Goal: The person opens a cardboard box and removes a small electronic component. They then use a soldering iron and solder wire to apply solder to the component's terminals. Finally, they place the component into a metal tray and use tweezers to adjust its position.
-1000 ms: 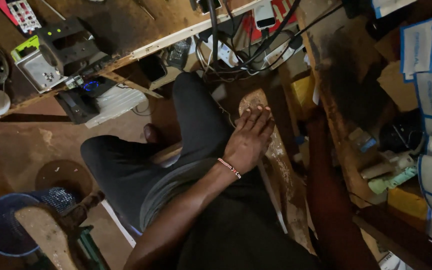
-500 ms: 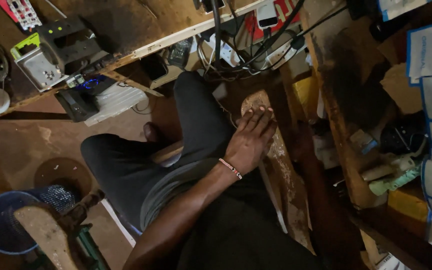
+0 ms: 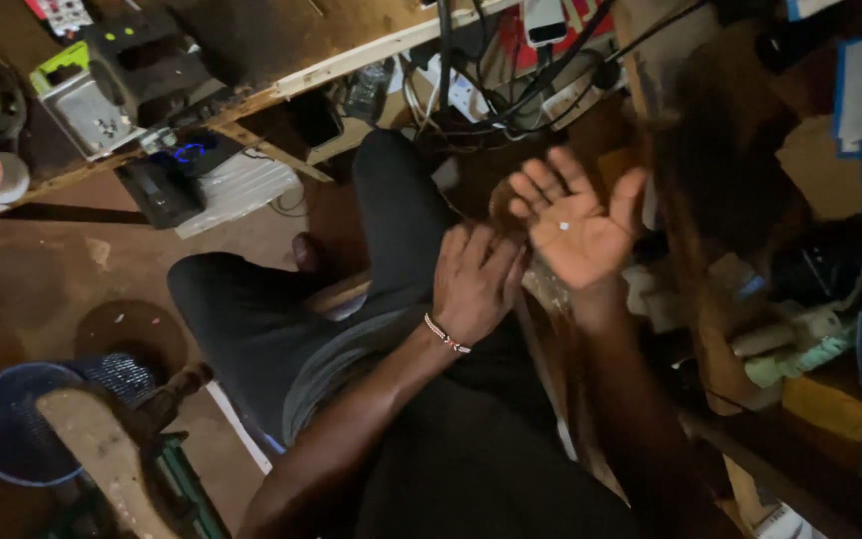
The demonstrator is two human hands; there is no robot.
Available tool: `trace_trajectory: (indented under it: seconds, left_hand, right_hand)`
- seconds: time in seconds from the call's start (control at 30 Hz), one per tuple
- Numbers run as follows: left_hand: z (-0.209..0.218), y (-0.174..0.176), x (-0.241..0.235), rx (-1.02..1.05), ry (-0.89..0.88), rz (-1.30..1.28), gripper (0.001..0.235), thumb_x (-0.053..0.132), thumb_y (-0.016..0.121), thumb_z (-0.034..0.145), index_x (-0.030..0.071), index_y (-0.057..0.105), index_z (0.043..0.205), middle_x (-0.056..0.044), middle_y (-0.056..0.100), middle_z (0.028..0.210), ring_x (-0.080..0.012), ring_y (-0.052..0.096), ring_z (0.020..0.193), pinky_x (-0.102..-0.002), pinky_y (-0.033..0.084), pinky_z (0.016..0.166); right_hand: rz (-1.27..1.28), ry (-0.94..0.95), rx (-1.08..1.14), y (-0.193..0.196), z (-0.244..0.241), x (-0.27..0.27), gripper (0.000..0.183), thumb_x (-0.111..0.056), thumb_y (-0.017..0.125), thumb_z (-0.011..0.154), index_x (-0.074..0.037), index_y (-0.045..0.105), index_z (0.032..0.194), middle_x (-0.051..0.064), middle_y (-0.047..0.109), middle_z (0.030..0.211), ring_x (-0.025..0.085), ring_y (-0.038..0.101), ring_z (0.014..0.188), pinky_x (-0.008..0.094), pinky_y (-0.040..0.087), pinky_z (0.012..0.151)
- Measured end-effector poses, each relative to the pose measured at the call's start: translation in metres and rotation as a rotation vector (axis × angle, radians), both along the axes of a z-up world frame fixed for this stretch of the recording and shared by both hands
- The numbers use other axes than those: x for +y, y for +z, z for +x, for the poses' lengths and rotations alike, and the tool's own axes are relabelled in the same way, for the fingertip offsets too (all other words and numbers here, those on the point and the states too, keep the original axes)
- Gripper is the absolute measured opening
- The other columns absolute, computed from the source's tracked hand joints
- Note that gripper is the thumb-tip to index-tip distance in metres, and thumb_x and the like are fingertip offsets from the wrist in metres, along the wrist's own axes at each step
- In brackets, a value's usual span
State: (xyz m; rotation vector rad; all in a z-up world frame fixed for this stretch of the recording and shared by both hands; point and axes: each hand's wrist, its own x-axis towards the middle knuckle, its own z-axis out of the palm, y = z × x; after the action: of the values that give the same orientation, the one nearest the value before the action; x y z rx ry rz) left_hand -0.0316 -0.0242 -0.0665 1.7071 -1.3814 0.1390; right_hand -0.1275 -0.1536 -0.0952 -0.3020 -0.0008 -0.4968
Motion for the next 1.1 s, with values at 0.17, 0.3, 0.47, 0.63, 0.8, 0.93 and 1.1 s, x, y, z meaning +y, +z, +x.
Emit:
trace_trajectory:
  seconds: [0.17,0.3,0.47,0.63,0.8,0.93,1.1]
  left_hand:
    - [0.01,0.014,-0.001,0.009,0.06,-0.048,0.017,0.022,0.051,0.084,0.01,0.062,0.088,-0.008,0.052,0.079,-0.0287,0.05,0.071,-0.037,0.042,0.061]
    - [0.008,0.002,-0.011,0.015,0.08,-0.065,0.016,0.022,0.054,0.084,0.009,0.063,0.085,-0.009,0.052,0.076,-0.0305,0.05,0.069,-0.037,0.042,0.058]
    - [-0.003,0.004,-0.025,-0.023,0.06,-0.018,0.014,0.018,0.055,0.083,0.006,0.062,0.08,-0.013,0.053,0.075,-0.0322,0.051,0.065,-0.038,0.042,0.056]
    - [0.001,0.0,-0.028,0.182,-0.025,0.109,0.015,0.021,0.054,0.08,0.008,0.062,0.08,-0.01,0.056,0.075,-0.0314,0.055,0.065,-0.039,0.045,0.057]
    - [0.016,-0.032,-0.019,0.373,0.003,0.241,0.015,0.027,0.059,0.078,0.014,0.062,0.084,-0.003,0.056,0.074,-0.0281,0.059,0.069,-0.037,0.048,0.057]
    - [0.018,-0.032,-0.026,0.423,-0.058,0.353,0.014,0.025,0.056,0.079,0.015,0.061,0.088,-0.005,0.059,0.082,-0.0293,0.06,0.078,-0.038,0.05,0.062]
    - [0.018,-0.005,-0.04,0.238,-0.054,0.454,0.019,0.016,0.054,0.079,0.004,0.063,0.09,-0.015,0.061,0.089,-0.0356,0.061,0.08,-0.042,0.05,0.066]
  right_hand:
    - [0.059,0.031,-0.03,0.013,0.038,0.026,0.08,-0.061,0.039,0.076,-0.006,0.031,0.133,0.023,0.031,0.136,0.037,0.025,0.13,0.05,0.021,0.108]
    - [-0.007,0.028,-0.011,0.019,0.04,0.029,0.081,-0.064,0.035,0.076,-0.008,0.028,0.134,0.023,0.027,0.138,0.036,0.021,0.132,0.05,0.019,0.108]
    - [-0.251,-0.099,0.151,0.019,0.029,0.025,0.082,-0.066,0.027,0.077,-0.008,0.023,0.136,0.022,0.025,0.14,0.033,0.023,0.132,0.047,0.024,0.107]
    - [-0.411,-0.148,0.273,0.012,0.017,0.023,0.081,-0.065,0.023,0.079,-0.007,0.021,0.136,0.022,0.028,0.138,0.032,0.027,0.13,0.044,0.028,0.105]
    - [-1.212,-0.743,0.826,0.004,-0.018,0.005,0.05,-0.038,0.042,0.09,0.007,0.051,0.11,0.02,0.06,0.094,0.027,0.059,0.089,0.037,0.048,0.08]
    - [-1.213,-0.659,1.131,0.01,-0.031,0.006,0.018,-0.011,0.056,0.088,0.001,0.06,0.101,0.016,0.063,0.082,0.022,0.062,0.071,0.032,0.05,0.065]
    - [-1.419,-0.548,1.047,0.014,-0.01,0.023,0.019,-0.006,0.061,0.082,0.002,0.061,0.099,0.014,0.06,0.084,0.027,0.06,0.08,0.035,0.047,0.072]
